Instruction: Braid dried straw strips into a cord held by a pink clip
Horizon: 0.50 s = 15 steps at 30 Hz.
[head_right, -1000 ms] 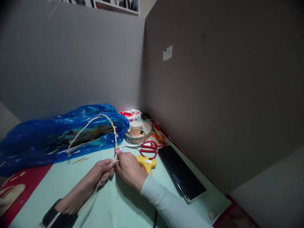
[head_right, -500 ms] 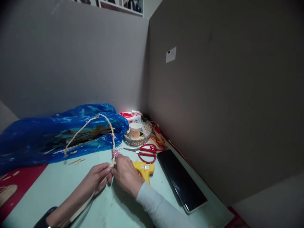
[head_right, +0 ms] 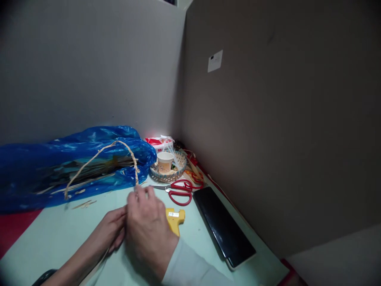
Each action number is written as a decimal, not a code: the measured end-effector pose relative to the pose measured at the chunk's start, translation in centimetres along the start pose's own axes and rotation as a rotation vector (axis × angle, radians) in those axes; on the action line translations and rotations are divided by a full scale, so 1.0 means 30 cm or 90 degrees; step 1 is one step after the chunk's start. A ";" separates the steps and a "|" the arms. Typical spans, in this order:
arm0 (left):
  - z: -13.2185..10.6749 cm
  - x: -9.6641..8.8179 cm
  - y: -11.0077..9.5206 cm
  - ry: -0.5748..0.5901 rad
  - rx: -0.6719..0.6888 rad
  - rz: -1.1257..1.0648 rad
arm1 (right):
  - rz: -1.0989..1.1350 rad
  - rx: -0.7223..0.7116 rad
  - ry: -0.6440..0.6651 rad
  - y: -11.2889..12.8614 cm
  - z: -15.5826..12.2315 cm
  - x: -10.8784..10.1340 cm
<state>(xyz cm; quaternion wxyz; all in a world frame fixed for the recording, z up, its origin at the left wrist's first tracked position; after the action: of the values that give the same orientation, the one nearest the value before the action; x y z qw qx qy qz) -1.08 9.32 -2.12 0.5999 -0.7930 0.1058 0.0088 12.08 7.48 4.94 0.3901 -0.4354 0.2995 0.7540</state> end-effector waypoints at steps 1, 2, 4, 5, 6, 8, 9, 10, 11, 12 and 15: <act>-0.001 0.002 0.001 0.007 -0.006 -0.006 | -0.009 0.052 -0.020 -0.036 0.001 -0.014; -0.002 0.002 0.000 0.012 -0.010 -0.012 | -0.018 0.095 -0.024 -0.069 -0.003 -0.025; -0.003 0.000 -0.002 0.018 -0.013 -0.022 | -0.032 0.123 0.024 -0.115 -0.026 -0.035; -0.003 -0.001 -0.004 0.021 -0.013 -0.027 | -0.047 0.123 0.076 -0.127 -0.044 -0.031; -0.003 -0.003 -0.006 0.024 -0.013 -0.032 | -0.064 0.118 0.125 -0.132 -0.065 -0.023; -0.002 -0.007 -0.008 0.027 -0.010 -0.041 | -0.091 0.108 0.187 -0.128 -0.107 -0.003; -0.003 -0.009 -0.008 0.027 -0.007 -0.044 | -0.097 0.108 0.195 -0.124 -0.124 0.007; -0.004 -0.010 -0.008 0.027 -0.005 -0.047 | -0.098 0.112 0.193 -0.119 -0.138 0.014; -0.005 -0.011 -0.008 0.027 -0.003 -0.049 | -0.097 0.121 0.185 -0.118 -0.148 0.018; -0.006 -0.011 -0.007 0.026 0.000 -0.050 | -0.096 0.130 0.176 -0.119 -0.155 0.019; -0.008 -0.008 -0.003 0.023 0.007 -0.054 | -0.102 0.163 0.154 -0.149 -0.155 0.000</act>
<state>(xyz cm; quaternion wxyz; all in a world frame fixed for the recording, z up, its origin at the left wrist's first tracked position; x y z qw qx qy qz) -1.34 9.15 -1.94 0.6018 -0.7936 0.0833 -0.0315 17.84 6.11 2.38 0.4622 -0.4925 0.4021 0.6182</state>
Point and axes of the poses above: each hand's wrist, its own z-axis towards the middle knuckle, its own x-axis out of the palm, y = z × x, the point moved 3 cm from there along z, towards the middle knuckle, and after that the axes turned 4 degrees about -z, right-handed, at the moved point
